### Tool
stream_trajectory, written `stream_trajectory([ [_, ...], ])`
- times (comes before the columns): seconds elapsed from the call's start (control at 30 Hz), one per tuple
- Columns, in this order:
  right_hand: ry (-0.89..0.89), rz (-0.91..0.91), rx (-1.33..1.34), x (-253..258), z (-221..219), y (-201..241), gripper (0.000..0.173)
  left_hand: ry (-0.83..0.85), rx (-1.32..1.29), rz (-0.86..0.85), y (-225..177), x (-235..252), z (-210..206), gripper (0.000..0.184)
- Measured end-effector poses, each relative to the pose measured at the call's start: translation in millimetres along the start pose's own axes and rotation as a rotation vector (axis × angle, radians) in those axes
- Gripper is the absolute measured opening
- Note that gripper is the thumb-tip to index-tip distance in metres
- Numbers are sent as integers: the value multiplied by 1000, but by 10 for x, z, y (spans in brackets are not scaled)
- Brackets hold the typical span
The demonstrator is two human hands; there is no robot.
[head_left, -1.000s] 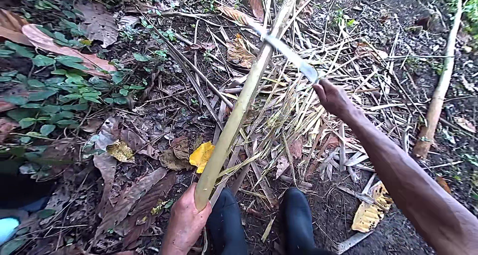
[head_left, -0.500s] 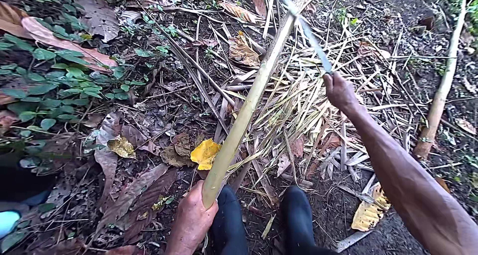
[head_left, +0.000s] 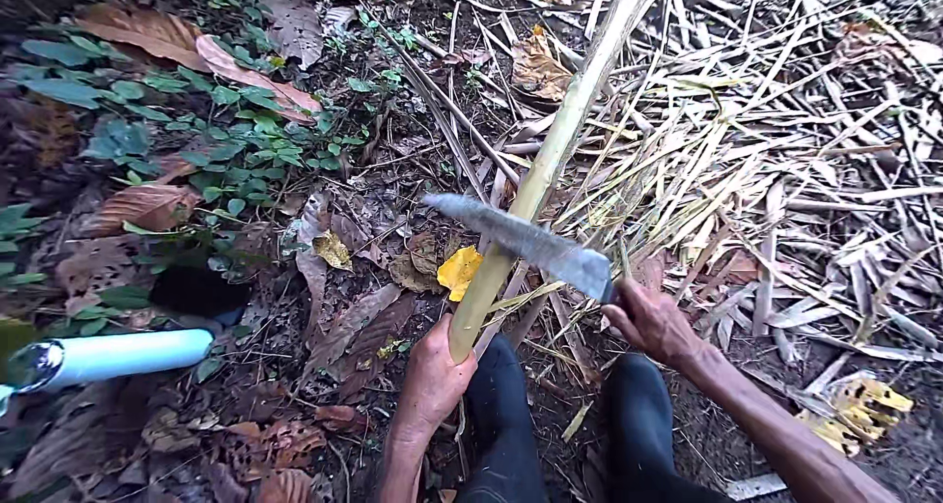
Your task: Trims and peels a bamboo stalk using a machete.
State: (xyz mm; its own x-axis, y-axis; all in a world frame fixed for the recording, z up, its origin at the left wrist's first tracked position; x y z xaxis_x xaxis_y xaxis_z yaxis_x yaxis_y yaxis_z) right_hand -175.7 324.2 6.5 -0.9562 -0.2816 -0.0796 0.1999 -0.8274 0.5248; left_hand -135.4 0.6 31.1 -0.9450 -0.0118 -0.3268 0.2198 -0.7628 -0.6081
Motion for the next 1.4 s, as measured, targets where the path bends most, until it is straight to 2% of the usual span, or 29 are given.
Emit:
stream_trajectory([
  [0.07, 51, 102, -9, -91, -282, 284, 53, -5, 4, -10, -14, -8, -6, 45],
  [0.17, 42, 225, -66, -103, -526, 467, 60, -36, -3, -25, -38, -37, -10, 35],
  [0.37, -19, 139, -4, 95, -646, 212, 64, 23, -29, 10, -16, 7, -19, 48],
  [0.5, 4, 257, -12, -35, -750, 490, 64, -21, -37, -13, -12, 0, 44, 37],
  [0.57, 27, 323, -51, 2, -791, 529, 64, -22, -58, -6, -12, -39, 51, 40],
  [0.63, 27, 209, -19, 148, -721, 345, 63, -17, -40, -2, 23, -9, 39, 38],
  [0.7, -68, 14, 43, 316, -531, 80, 59, 15, -43, 15, 31, 26, 37, 46],
  [0.77, -129, -56, 60, 394, -411, -56, 57, 24, -53, 18, 34, 42, 30, 47],
  [0.83, -118, -8, 57, 349, -425, -16, 60, 23, -62, 16, 53, 42, 21, 46],
  [0.9, -41, 114, 10, 309, -469, 120, 65, 14, -72, 17, 59, 47, 20, 48],
  [0.97, 16, 236, -69, 367, -421, 202, 64, 6, -72, 13, 43, 47, 22, 51],
  [1.0, 13, 232, -82, 435, -362, 149, 61, 4, -74, 12, 43, 47, 20, 50],
  [1.07, -43, 62, -63, 593, -207, -126, 53, -5, -80, 15, 68, 47, 18, 49],
  [1.1, -78, -60, -65, 658, -132, -299, 53, -6, -83, 16, 81, 48, 22, 49],
  [1.17, -202, -155, -50, 713, 10, -480, 56, -8, -83, 8, 97, 51, 29, 47],
  [1.23, -221, -103, -53, 646, 28, -436, 60, -15, -76, -4, 103, 54, 33, 46],
  [1.33, -86, 107, -114, 577, -1, -147, 55, -19, -66, 3, 74, 37, 20, 44],
  [1.4, -67, 122, -133, 672, 82, -148, 52, -17, -49, 0, 53, 36, 16, 43],
])
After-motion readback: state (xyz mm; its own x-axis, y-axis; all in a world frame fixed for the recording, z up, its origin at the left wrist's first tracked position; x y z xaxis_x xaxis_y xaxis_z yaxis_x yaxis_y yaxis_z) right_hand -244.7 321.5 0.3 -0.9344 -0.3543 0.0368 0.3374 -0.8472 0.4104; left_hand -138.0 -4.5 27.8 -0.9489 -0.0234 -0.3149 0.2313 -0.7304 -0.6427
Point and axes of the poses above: each hand's wrist, its own x-axis towards the middle knuckle, its own z-axis out of the back of the hand, y = z × x, the point moved 8 cm from there along x, towards the middle knuckle, and after that the axes turned 6 degrees about -z, right-handed, at the moved point
